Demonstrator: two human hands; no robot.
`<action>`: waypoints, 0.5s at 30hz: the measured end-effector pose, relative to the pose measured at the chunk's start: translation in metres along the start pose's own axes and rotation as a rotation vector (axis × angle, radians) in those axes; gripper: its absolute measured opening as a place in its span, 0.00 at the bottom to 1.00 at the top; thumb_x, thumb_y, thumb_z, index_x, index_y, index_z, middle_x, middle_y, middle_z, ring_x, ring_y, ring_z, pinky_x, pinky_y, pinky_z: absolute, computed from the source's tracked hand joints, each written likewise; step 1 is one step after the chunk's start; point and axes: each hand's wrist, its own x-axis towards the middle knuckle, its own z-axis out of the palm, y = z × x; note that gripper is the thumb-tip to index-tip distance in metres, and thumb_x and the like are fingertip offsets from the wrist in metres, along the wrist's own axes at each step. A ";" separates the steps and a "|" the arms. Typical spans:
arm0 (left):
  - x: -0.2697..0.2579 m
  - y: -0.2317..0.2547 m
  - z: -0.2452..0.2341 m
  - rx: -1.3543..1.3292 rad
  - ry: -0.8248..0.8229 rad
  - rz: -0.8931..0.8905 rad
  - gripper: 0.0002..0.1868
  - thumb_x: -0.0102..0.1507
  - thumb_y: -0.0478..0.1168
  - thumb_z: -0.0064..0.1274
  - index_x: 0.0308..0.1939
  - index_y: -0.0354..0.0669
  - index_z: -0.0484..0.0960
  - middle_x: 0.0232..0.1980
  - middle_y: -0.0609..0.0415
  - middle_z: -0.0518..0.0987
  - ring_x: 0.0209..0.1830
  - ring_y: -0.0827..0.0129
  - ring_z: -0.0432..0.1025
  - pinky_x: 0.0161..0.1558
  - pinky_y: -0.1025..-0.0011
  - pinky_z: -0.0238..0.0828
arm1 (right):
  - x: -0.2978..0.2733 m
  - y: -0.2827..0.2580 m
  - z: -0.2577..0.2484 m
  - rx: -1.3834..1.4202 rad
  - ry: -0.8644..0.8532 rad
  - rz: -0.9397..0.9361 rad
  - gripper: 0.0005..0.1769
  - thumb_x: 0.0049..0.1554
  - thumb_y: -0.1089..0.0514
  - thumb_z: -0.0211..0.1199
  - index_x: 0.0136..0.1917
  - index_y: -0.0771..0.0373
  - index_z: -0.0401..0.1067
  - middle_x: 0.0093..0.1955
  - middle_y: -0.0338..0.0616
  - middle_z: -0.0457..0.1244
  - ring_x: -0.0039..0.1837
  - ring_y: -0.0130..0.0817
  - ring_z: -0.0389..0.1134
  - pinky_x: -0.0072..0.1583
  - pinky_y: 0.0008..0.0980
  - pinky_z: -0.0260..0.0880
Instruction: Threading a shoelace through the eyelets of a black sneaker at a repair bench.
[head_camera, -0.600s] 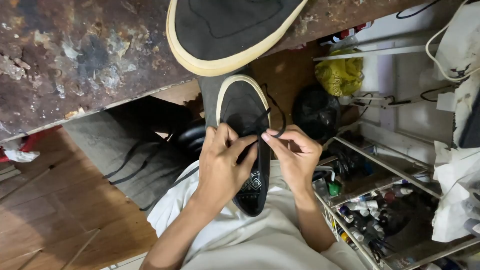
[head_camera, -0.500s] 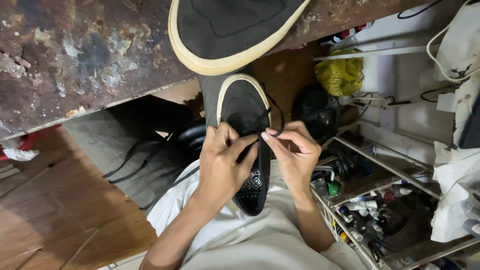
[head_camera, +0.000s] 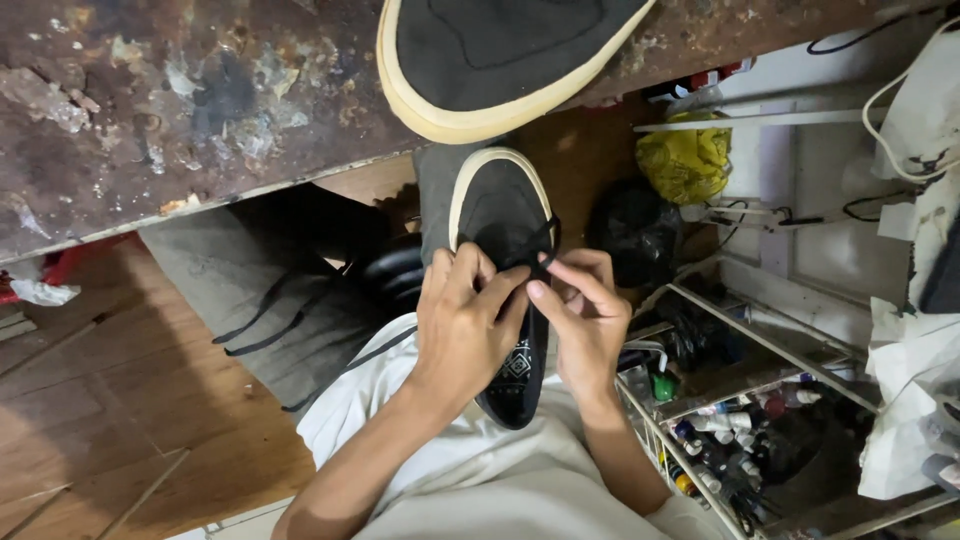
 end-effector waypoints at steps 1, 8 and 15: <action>0.000 0.000 0.000 0.000 0.002 -0.001 0.06 0.49 0.33 0.61 0.29 0.45 0.83 0.28 0.57 0.61 0.28 0.60 0.60 0.30 0.67 0.57 | 0.000 -0.001 0.001 -0.001 -0.002 -0.001 0.14 0.46 0.67 0.70 0.48 0.66 0.75 0.47 0.44 0.61 0.47 0.23 0.61 0.51 0.22 0.62; -0.006 0.002 -0.007 -0.142 0.049 -0.021 0.03 0.54 0.32 0.57 0.29 0.44 0.80 0.29 0.57 0.62 0.28 0.60 0.59 0.31 0.68 0.56 | 0.003 -0.004 0.007 0.140 0.028 0.143 0.12 0.45 0.69 0.69 0.45 0.70 0.74 0.46 0.40 0.58 0.45 0.21 0.59 0.47 0.18 0.61; -0.026 0.017 -0.053 -0.315 0.036 -0.168 0.02 0.59 0.34 0.53 0.35 0.41 0.79 0.30 0.57 0.63 0.34 0.68 0.59 0.37 0.74 0.56 | 0.004 -0.010 0.008 0.136 0.007 0.204 0.06 0.47 0.71 0.64 0.39 0.65 0.73 0.46 0.40 0.57 0.45 0.23 0.61 0.48 0.16 0.60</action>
